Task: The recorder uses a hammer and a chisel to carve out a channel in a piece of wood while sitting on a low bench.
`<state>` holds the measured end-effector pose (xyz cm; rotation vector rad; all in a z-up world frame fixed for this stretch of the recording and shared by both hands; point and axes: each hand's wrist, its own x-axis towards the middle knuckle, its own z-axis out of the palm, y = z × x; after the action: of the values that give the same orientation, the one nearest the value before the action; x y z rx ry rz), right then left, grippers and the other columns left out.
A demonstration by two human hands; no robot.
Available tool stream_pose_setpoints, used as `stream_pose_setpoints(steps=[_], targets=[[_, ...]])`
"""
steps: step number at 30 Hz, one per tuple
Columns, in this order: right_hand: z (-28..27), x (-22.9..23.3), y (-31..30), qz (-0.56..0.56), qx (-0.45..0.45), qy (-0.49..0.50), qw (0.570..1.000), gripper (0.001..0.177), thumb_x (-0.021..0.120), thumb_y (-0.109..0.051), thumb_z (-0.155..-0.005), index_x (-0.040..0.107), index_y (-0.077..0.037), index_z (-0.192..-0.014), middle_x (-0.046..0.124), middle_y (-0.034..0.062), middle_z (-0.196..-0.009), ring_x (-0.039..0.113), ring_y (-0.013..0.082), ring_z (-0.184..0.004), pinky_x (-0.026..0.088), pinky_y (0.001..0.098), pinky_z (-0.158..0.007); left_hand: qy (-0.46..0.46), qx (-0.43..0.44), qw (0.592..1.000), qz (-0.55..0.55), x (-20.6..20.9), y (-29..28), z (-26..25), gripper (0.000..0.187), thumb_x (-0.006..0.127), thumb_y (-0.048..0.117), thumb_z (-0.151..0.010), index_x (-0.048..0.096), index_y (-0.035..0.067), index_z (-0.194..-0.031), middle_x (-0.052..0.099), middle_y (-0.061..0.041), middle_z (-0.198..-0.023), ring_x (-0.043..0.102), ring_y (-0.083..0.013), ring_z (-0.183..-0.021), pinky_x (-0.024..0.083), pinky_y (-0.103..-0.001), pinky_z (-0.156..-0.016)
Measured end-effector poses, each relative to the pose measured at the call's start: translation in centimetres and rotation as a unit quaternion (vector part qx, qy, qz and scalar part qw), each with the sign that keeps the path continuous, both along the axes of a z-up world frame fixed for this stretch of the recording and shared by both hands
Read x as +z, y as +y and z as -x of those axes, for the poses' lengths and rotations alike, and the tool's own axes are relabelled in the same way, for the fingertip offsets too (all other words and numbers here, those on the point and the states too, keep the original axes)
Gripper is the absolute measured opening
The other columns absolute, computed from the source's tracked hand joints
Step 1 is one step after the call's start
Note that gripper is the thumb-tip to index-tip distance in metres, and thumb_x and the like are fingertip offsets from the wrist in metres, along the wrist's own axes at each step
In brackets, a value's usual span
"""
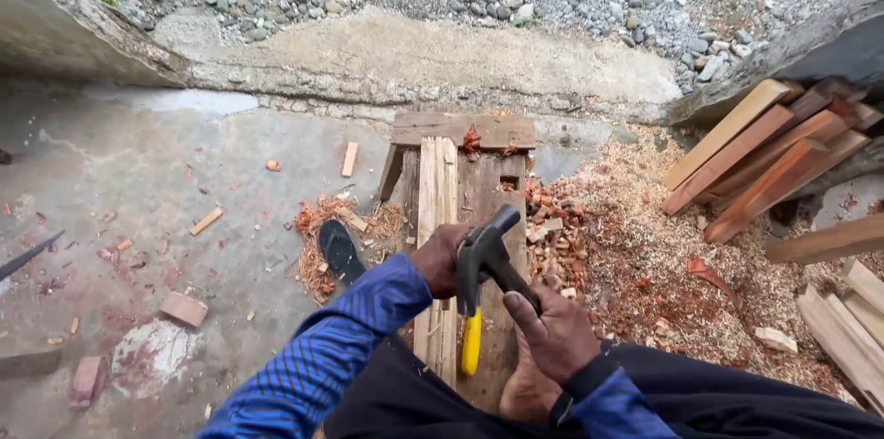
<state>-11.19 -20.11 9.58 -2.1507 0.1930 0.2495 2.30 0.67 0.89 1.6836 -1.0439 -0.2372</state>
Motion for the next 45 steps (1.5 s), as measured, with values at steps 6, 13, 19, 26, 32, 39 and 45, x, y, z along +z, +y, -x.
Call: stream_pose_setpoints(steps=[6, 13, 19, 26, 32, 39, 45], targets=[[1.0, 5.7, 0.8, -0.104, -0.083, 0.031, 0.991, 0.054, 0.065, -0.047, -0.093, 0.072, -0.005, -0.126, 0.063, 0.0027, -0.075, 0.052, 0.0128, -0.065, 0.045, 0.0371, -0.055, 0.124, 0.028, 0.992, 0.012, 0.5, -0.2, 0.9, 0.023, 0.082, 0.013, -0.077, 0.066, 0.008, -0.093, 0.069, -0.008, -0.082, 0.070, -0.0179, -0.079, 0.057, -0.034, -0.071], [0.9, 0.2, 1.2, -0.021, 0.009, -0.058, 0.998, 0.054, 0.064, -0.056, -0.095, 0.069, -0.002, -0.105, 0.068, 0.0109, -0.078, 0.064, 0.0193, -0.071, 0.051, 0.0404, -0.063, 0.153, 0.018, 0.987, 0.044, 2.5, 1.4, 1.7, 0.027, 0.081, 0.010, -0.077, 0.066, 0.006, -0.099, 0.068, -0.009, -0.089, 0.066, -0.0190, -0.083, 0.056, -0.034, -0.076], [1.1, -0.8, 0.6, 0.057, 0.005, 0.057, 0.997, 0.058, 0.058, -0.064, -0.087, 0.069, -0.007, -0.086, 0.059, 0.0110, -0.060, 0.062, 0.0194, -0.058, 0.050, 0.0402, -0.057, 0.090, 0.000, 0.992, 0.085, 2.4, 1.9, 1.5, 0.028, 0.079, 0.011, -0.080, 0.066, 0.005, -0.104, 0.069, -0.011, -0.099, 0.068, -0.0219, -0.091, 0.056, -0.035, -0.083], [0.7, 5.7, 2.0, -0.209, 0.027, -0.155, 0.965, 0.050, 0.063, -0.046, -0.101, 0.065, 0.001, -0.119, 0.071, 0.0096, -0.094, 0.063, 0.0162, -0.087, 0.052, 0.0346, -0.074, 0.102, 0.065, 0.993, 0.008, -0.3, 1.4, 1.9, 0.024, 0.084, 0.013, -0.080, 0.064, 0.007, -0.092, 0.066, -0.007, -0.086, 0.067, -0.0200, -0.079, 0.056, -0.033, -0.073], [1.0, -0.1, 0.5, -0.143, 0.032, -0.088, 0.985, 0.043, 0.069, -0.043, -0.095, 0.071, -0.001, -0.101, 0.062, 0.0050, -0.076, 0.058, 0.0149, -0.072, 0.051, 0.0330, -0.062, 0.129, 0.044, 0.990, 0.039, 0.0, 1.8, 1.8, 0.024, 0.085, 0.012, -0.078, 0.066, 0.007, -0.092, 0.067, -0.006, -0.086, 0.067, -0.0158, -0.079, 0.056, -0.031, -0.071], [1.2, 4.1, 1.6, -0.024, 0.003, 0.044, 0.999, 0.043, 0.062, -0.049, -0.090, 0.070, -0.008, -0.099, 0.059, 0.0092, -0.063, 0.058, 0.0179, -0.060, 0.049, 0.0340, -0.056, 0.126, 0.072, 0.989, 0.036, 0.6, 1.7, 2.1, 0.021, 0.083, 0.008, -0.080, 0.064, 0.005, -0.089, 0.064, -0.008, -0.082, 0.064, -0.0172, -0.074, 0.052, -0.033, -0.067], [1.1, -0.4, 1.6, 0.005, 0.024, -0.072, 0.997, 0.052, 0.063, -0.058, -0.089, 0.069, -0.006, -0.094, 0.064, 0.0083, -0.065, 0.066, 0.0192, -0.057, 0.051, 0.0367, -0.053, 0.127, 0.098, 0.987, -0.016, -0.7, 2.1, 3.5, 0.022, 0.083, 0.009, -0.076, 0.062, 0.008, -0.085, 0.064, -0.007, -0.075, 0.061, -0.0153, -0.069, 0.052, -0.033, -0.062]])
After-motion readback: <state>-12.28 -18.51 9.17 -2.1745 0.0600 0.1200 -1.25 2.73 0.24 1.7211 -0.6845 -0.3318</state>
